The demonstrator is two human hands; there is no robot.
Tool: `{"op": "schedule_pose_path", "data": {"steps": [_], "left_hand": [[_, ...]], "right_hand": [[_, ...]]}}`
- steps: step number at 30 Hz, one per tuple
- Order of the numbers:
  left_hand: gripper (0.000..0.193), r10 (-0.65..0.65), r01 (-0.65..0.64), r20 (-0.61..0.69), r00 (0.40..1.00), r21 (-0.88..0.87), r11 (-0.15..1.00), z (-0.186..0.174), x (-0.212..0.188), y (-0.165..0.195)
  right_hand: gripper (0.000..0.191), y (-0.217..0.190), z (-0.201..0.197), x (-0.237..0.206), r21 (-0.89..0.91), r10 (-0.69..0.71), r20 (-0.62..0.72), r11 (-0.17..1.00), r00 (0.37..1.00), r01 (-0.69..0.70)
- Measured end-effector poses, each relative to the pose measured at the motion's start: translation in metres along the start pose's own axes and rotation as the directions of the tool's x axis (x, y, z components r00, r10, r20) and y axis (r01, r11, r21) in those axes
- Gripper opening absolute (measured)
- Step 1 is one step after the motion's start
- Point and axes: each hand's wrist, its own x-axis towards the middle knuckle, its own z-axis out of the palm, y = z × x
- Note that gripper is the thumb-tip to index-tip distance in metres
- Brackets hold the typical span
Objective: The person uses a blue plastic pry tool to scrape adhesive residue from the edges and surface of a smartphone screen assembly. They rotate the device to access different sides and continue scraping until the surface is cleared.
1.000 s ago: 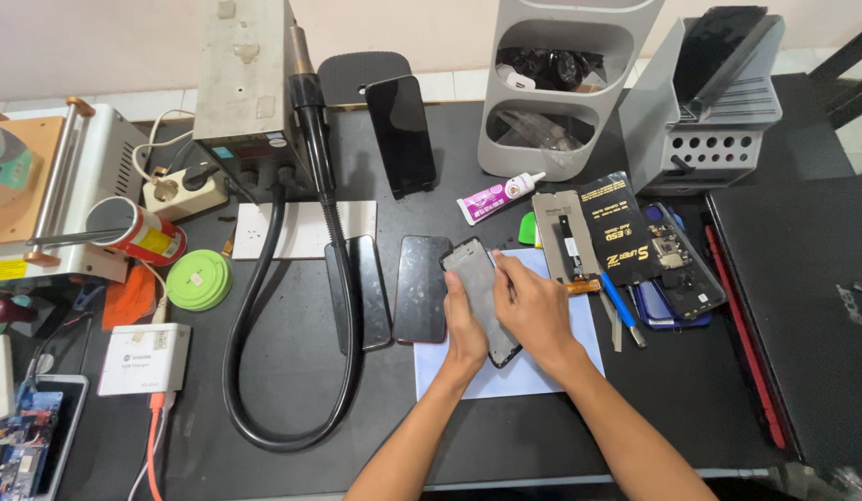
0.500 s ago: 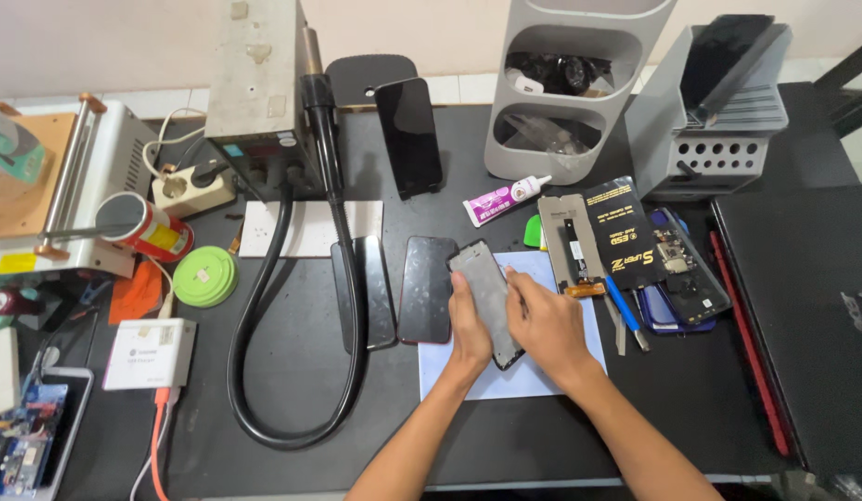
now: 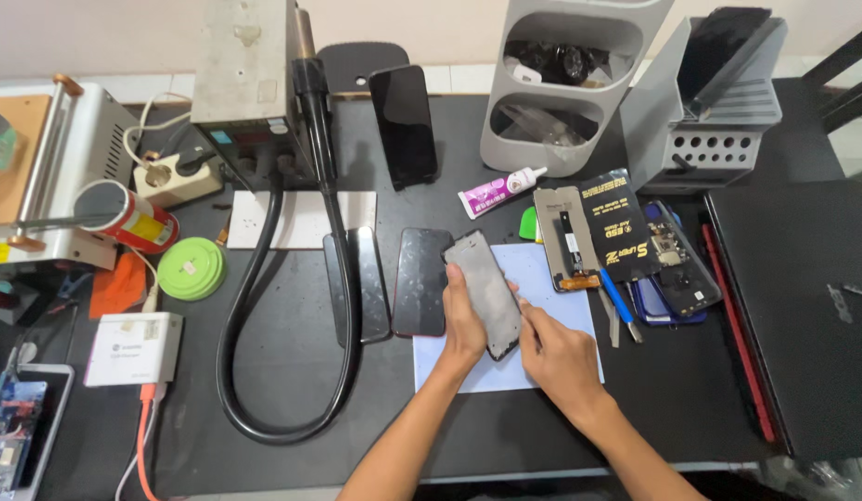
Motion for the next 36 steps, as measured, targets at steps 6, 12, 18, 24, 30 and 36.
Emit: {"op": "schedule_pose_path", "data": {"steps": [6, 12, 18, 24, 30, 36], "left_hand": [[0.084, -0.093, 0.093, 0.004, 0.996, -0.006, 0.996, 0.001, 0.003, 0.008], [0.084, -0.107, 0.109, 0.027, 0.994, -0.109, 0.988, -0.001, 0.005, 0.004], [0.084, -0.135, 0.142, 0.066, 0.989, -0.128, 0.982, -0.005, 0.005, 0.0], [0.084, -0.15, 0.168, 0.101, 0.984, -0.207, 0.964, -0.004, 0.006, 0.011], [0.083, -0.167, 0.192, 0.109, 0.98, -0.292, 0.937, -0.004, 0.007, 0.032], [0.083, -0.154, 0.189, 0.138, 0.978, -0.294, 0.937, -0.004, 0.007, 0.035]], "right_hand": [[0.02, 0.0, -0.004, -0.018, 0.097, 0.056, -0.108, 0.994, 0.993, -0.045], [0.021, 0.002, 0.0, -0.019, 0.129, 0.078, -0.125, 0.99, 0.989, -0.062], [0.024, 0.013, 0.009, -0.029, 0.287, 0.196, -0.105, 0.945, 0.975, -0.159], [0.027, 0.043, 0.017, -0.019, 0.554, 0.424, 0.203, 0.694, 0.882, -0.461], [0.017, 0.054, 0.02, 0.014, 0.62, 0.379, 0.441, 0.527, 0.814, -0.581], [0.018, 0.046, 0.021, 0.02, 0.703, 0.331, 0.456, 0.435, 0.826, -0.563]]}}
